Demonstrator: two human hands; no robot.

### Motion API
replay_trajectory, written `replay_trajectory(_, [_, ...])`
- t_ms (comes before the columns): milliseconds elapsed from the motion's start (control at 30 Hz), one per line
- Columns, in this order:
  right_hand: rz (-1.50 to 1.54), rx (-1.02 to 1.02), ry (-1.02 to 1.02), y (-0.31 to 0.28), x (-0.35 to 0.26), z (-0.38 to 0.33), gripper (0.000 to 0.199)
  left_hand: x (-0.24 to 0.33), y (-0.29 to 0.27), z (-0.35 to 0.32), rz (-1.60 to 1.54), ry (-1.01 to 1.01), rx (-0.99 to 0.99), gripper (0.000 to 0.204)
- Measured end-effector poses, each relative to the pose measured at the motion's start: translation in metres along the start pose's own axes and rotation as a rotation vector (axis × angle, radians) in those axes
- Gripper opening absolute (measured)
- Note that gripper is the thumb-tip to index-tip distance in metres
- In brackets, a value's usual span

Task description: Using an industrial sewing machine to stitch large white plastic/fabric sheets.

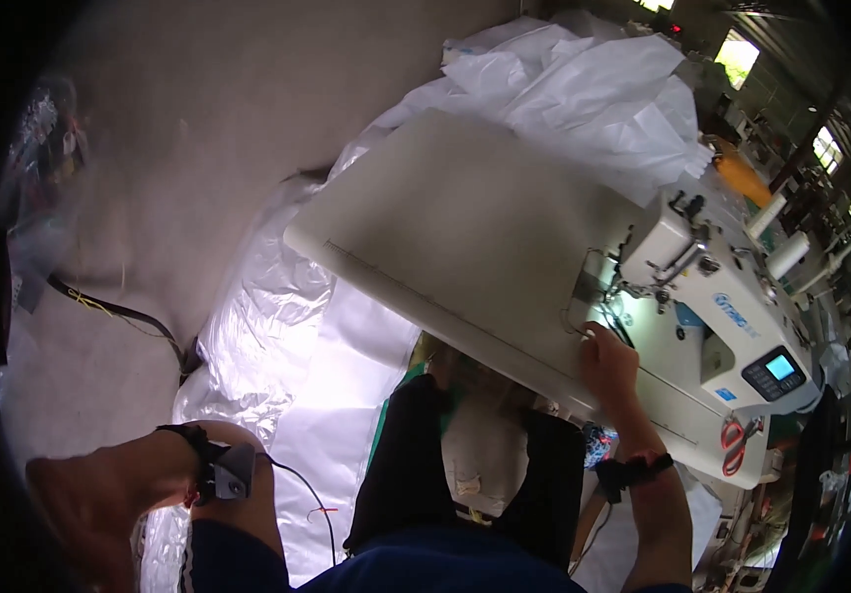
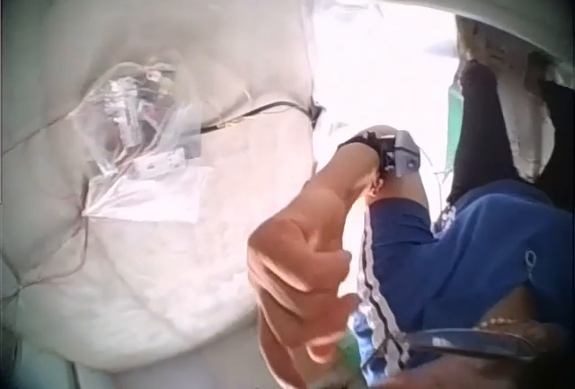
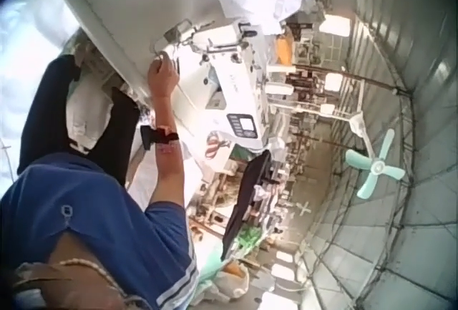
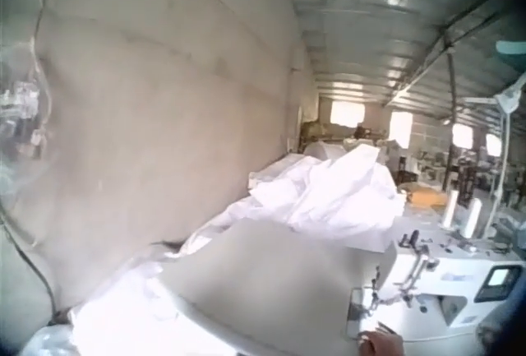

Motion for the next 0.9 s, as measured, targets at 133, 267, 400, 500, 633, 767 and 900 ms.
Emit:
replay_trajectory(133, [-0.039, -0.024, -0.014, 0.004, -0.001, 0.005, 0.016, -0.046, -0.107, -0.138, 0.129, -0.013, 0.729, 0.022])
replay_trajectory(267, [-0.069, -0.098, 0.036, 0.010, -0.001, 0.009, 0.018, -0.177, -0.150, -0.384, 0.809, -1.395, 0.947, 0.029])
replay_trajectory(400, [-0.098, -0.128, 0.039, 0.014, 0.002, 0.011, 0.021, -0.231, -0.075, -0.593, 1.171, -2.003, -0.309, 0.065])
replay_trajectory(500, [-0.138, -0.193, 0.036, 0.017, 0.004, 0.012, 0.022, -0.244, -0.053, -0.660, 1.476, -1.647, -0.574, 0.056])
replay_trajectory(633, [-0.132, -0.207, 0.064, 0.020, 0.005, 0.012, 0.020, -0.260, -0.048, -0.681, 1.346, -1.727, -0.646, 0.052])
replay_trajectory(767, [-0.103, -0.237, 0.094, 0.020, 0.005, 0.013, 0.017, -0.270, -0.045, -0.686, 1.235, -1.840, -0.668, 0.049])
replay_trajectory(900, [-0.074, -0.247, 0.086, 0.018, 0.008, 0.013, 0.016, -0.269, -0.047, -0.695, 1.136, -1.936, -0.623, 0.045])
Point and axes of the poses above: each hand's wrist, its own z-axis towards the middle knuckle, its own y-axis out of the palm, x = y × z, the point moved 1 cm from there along z, towards the middle knuckle, and after that the axes turned 13 degrees about -z, right-handed, at the moved point
